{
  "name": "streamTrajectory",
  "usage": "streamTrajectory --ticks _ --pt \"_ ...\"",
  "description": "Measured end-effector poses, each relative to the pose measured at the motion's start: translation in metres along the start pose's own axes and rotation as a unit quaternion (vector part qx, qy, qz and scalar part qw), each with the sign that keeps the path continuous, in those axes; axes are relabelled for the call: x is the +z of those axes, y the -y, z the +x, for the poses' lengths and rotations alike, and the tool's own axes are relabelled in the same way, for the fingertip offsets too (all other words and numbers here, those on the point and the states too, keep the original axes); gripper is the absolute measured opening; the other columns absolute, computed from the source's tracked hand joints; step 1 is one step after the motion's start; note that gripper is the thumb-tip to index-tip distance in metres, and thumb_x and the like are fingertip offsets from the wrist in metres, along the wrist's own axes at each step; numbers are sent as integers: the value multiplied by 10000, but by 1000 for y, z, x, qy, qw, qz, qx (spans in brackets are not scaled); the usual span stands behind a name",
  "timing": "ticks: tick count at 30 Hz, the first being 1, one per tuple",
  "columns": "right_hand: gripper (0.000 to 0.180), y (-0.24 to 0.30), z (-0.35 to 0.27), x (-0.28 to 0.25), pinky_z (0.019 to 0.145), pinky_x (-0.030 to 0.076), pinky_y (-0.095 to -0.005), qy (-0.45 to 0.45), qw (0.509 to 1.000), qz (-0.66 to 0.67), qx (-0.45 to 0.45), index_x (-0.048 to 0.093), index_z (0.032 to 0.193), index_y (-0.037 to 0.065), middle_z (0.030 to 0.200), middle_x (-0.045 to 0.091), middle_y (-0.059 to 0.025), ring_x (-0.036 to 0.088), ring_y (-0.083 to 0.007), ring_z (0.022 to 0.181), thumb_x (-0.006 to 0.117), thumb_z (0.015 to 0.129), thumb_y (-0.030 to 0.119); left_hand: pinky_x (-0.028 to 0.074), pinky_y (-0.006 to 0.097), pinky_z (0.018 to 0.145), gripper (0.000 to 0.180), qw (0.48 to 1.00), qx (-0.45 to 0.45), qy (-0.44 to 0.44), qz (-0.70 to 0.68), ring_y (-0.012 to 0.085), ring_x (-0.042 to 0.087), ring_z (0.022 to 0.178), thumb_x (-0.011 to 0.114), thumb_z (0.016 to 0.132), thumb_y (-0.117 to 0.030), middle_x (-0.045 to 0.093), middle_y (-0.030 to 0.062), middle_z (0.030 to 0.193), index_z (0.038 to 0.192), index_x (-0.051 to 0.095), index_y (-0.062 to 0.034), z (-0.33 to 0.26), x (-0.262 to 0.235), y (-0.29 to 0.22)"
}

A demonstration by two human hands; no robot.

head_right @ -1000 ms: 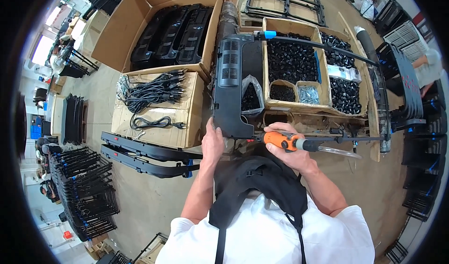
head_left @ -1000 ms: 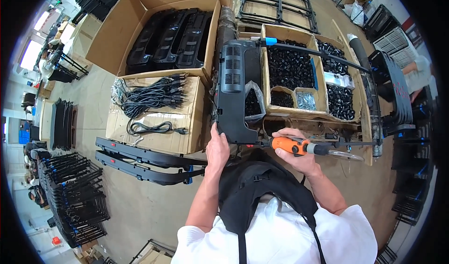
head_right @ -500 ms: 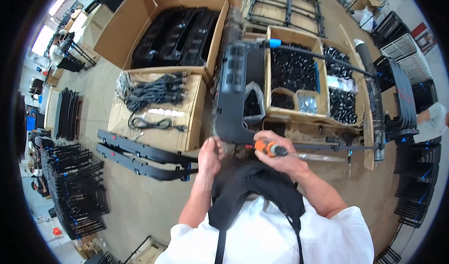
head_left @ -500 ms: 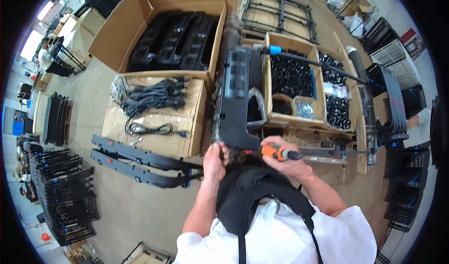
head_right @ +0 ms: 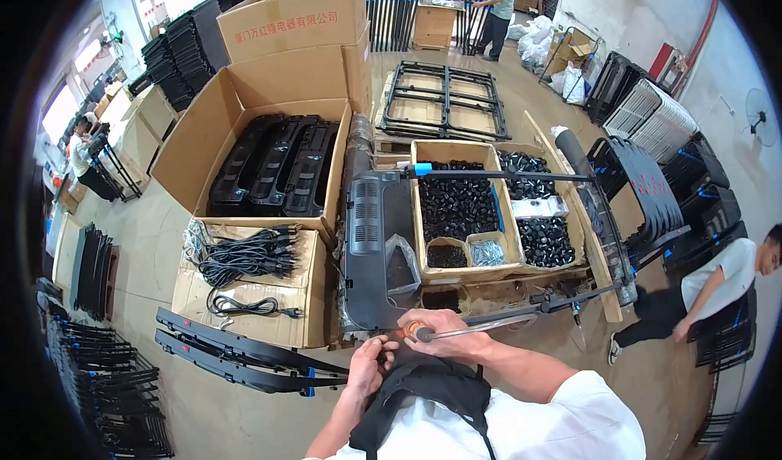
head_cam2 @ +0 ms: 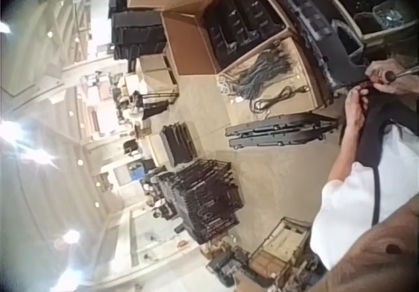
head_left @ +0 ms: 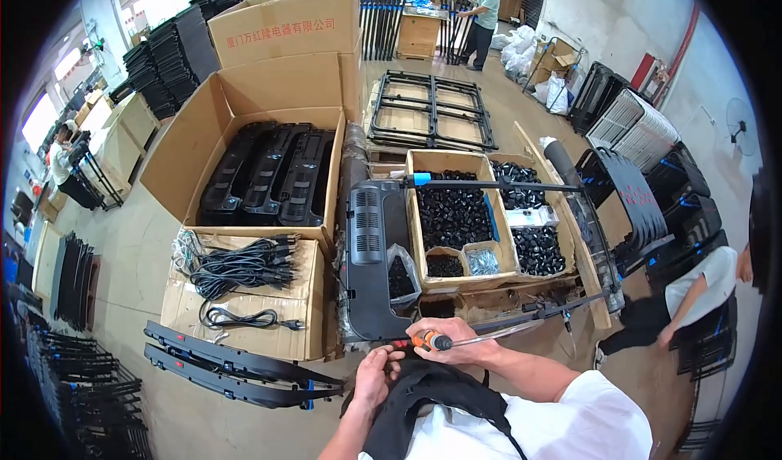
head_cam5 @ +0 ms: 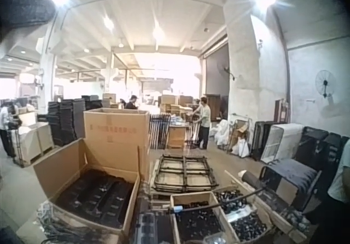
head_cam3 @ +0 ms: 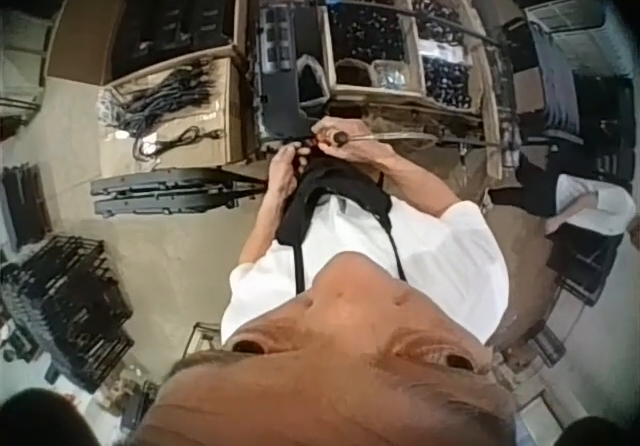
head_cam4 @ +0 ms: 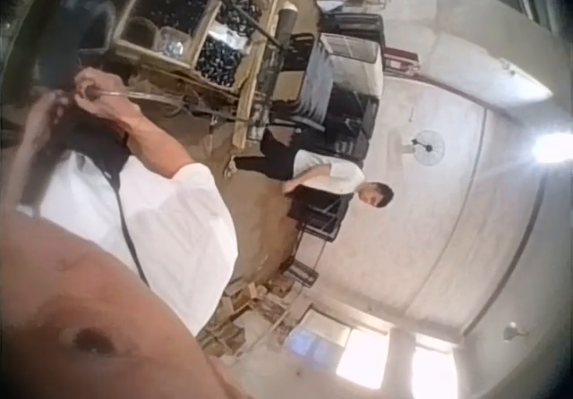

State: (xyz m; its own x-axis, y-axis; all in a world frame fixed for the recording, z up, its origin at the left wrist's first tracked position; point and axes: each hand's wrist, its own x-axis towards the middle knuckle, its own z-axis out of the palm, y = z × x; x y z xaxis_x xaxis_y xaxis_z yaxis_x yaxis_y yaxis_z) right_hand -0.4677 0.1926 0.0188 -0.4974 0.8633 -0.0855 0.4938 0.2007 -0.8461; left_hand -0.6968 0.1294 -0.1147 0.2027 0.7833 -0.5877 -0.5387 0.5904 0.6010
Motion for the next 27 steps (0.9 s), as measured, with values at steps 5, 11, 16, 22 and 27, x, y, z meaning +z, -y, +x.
streamTrajectory --ticks 5,11,16,22,27 --pt "393 -7 0 0 906 603 -377 -2 1000 4 -11 703 1262 106 1129 770 -130 767 -295 1008 806 887 165 484 292 632 244 998 -39 29 -36 152 606 736 503 1156 -262 742 89 1007 1184 620 -51 7 -1 13" --pt "410 4 -10 2 980 575 -360 -69 994 62 -51 692 1308 76 1218 752 -102 736 -216 1083 800 925 176 443 293 599 254 990 -105 30 -89 150 554 691 540 1143 -341 650 26 872 1087 614 -105 9 8 12" --pt "442 13 -23 7 1039 543 -358 -39 991 121 -29 685 1330 95 1266 732 -83 703 -208 1153 814 911 148 430 292 587 293 973 -135 15 -185 151 518 690 546 1133 -400 586 9 852 1039 582 -125 18 11 17" --pt "454 1 -27 20 960 593 -355 -53 991 103 -68 673 1337 91 1248 731 -89 736 -219 1096 817 918 189 424 284 593 274 948 -121 38 -292 147 501 698 522 1146 -370 556 3 845 1041 571 -122 20 10 23" --pt "453 4 -32 21 1076 541 -382 -47 991 119 -39 682 1327 70 1317 728 -101 704 -225 1196 826 901 126 419 284 598 265 945 -120 41 -301 140 492 695 504 1153 -365 553 -3 844 1062 581 -128 17 6 26"
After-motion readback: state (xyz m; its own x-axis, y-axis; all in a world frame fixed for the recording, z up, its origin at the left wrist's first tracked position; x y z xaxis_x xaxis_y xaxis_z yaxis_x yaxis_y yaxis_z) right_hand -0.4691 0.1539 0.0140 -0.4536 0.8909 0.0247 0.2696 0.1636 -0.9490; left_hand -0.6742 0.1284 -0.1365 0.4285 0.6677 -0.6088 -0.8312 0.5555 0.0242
